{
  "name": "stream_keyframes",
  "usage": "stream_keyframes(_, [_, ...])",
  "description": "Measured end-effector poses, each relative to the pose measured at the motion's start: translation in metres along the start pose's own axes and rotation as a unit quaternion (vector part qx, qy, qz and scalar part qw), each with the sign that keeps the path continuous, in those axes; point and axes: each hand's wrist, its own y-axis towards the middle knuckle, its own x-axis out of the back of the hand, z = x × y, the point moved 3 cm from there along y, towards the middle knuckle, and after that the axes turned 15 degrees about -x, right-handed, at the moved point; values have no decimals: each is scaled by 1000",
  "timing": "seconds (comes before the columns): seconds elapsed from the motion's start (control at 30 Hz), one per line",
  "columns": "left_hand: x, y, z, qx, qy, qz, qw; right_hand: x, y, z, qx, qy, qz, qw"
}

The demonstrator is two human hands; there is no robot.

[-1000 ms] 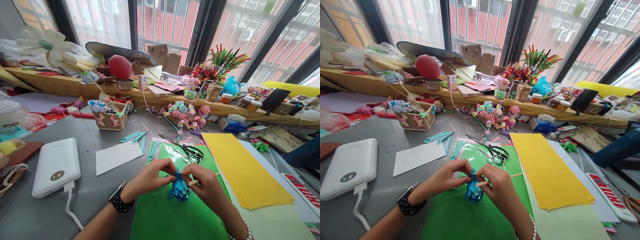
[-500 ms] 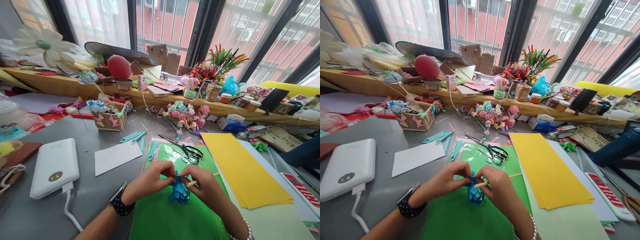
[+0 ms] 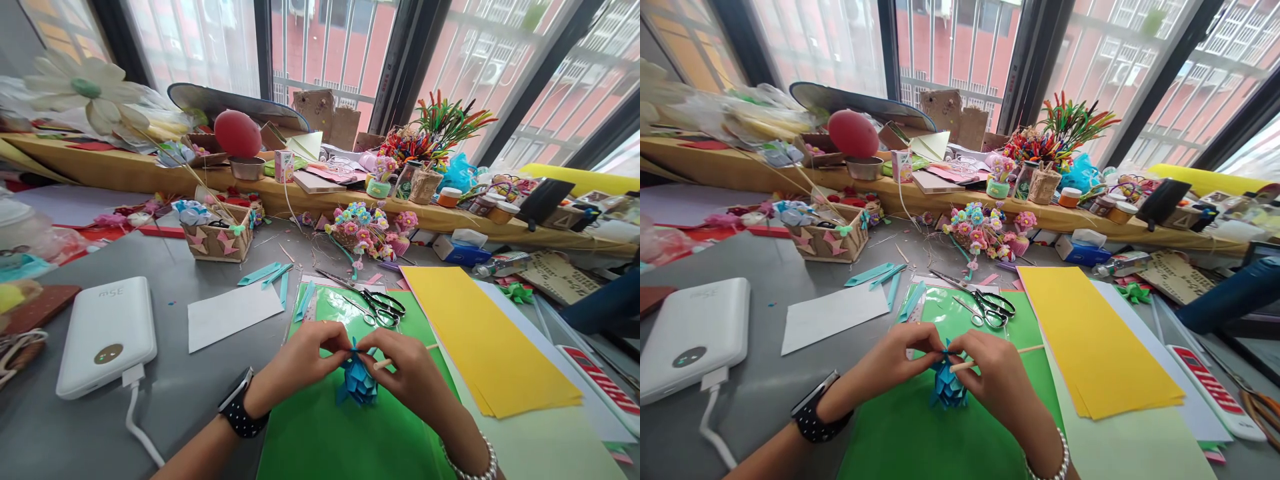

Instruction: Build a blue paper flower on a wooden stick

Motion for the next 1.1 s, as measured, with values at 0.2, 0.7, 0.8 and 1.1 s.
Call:
stream_keyframes(0.2, [0,0,0,-6,16,-4,1000,-1,-1,0,18,-34,-25,999])
stream_keyframes(0.7, [-1,-1,2,7,-33,-21,999,0,-1,3,66,-22,-80,994])
stream_keyframes(0.8, [2,0,0,25,-73,-33,996,3,-2,5,82,-7,-99,992])
stream_keyframes(1.1, [3,0,2,118,-362,11,925,19,-2,19,66,168,-120,976])
